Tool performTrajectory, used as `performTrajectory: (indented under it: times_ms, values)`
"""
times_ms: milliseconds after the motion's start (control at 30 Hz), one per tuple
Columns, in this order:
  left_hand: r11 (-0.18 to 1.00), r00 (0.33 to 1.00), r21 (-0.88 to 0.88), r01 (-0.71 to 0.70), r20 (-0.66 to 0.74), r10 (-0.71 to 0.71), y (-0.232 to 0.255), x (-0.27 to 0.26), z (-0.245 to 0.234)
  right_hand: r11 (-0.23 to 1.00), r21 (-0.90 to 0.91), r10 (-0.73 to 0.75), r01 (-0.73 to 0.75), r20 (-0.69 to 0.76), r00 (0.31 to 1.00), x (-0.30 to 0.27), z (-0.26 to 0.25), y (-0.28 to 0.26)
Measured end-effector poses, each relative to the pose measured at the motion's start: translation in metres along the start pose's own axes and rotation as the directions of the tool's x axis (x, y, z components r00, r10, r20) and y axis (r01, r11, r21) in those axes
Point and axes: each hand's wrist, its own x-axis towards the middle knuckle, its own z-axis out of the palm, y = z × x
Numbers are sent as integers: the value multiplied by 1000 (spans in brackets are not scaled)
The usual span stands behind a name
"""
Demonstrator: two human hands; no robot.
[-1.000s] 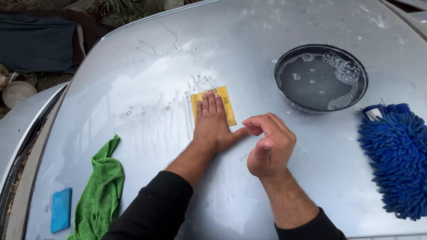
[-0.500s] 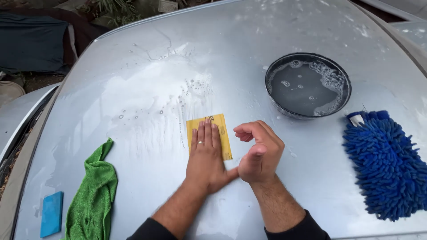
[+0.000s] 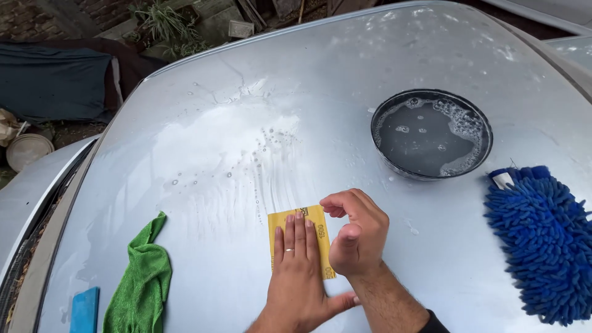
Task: The person sands the hood of a silver car using a yellow sanding block, repeatedly dipping it into a bucket of water. They wipe the surface with a green microfiber cloth and use a blue microfiber mitt to clean the area. The person also uses a blue plastic scraper to remove residue from the hood.
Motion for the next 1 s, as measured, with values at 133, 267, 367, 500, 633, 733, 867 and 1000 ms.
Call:
performTrajectory:
  times_ms: [133,267,367,500,633,733,867,1000]
  values:
    - [995,990,34,89,-111,-85,-30,78,-11,999,14,-35,35,11,999,10,3,-3]
    - [998,998,33,55,-26,-54,-4,31,-5,1000,-23,0,-1,-22,1000,-2,-7,-4]
    - [999,998,32,38,47,-40,-1,0,-7,1000,19,4,-4,8,1000,4,4,-1]
    - [999,991,36,39,-128,-35,-42,87,5,1000,-21,21,-21,-9,1000,3,-1,-5]
    - [998,983,25,61,-175,-56,-30,51,-1,999,34,4,-4,-26,1000,1,-2,-6]
    - [998,998,29,54,-25,-53,-17,-4,5,1000,20,-11,11,2,1000,-1,7,-10]
    - [1000,996,20,6,-84,-4,-44,69,5,1000,28,-7,4,121,993,-11,3,-6]
    - [944,995,316,98,-37,-91,-46,70,2,998,11,-54,54,373,926,-17,7,-11]
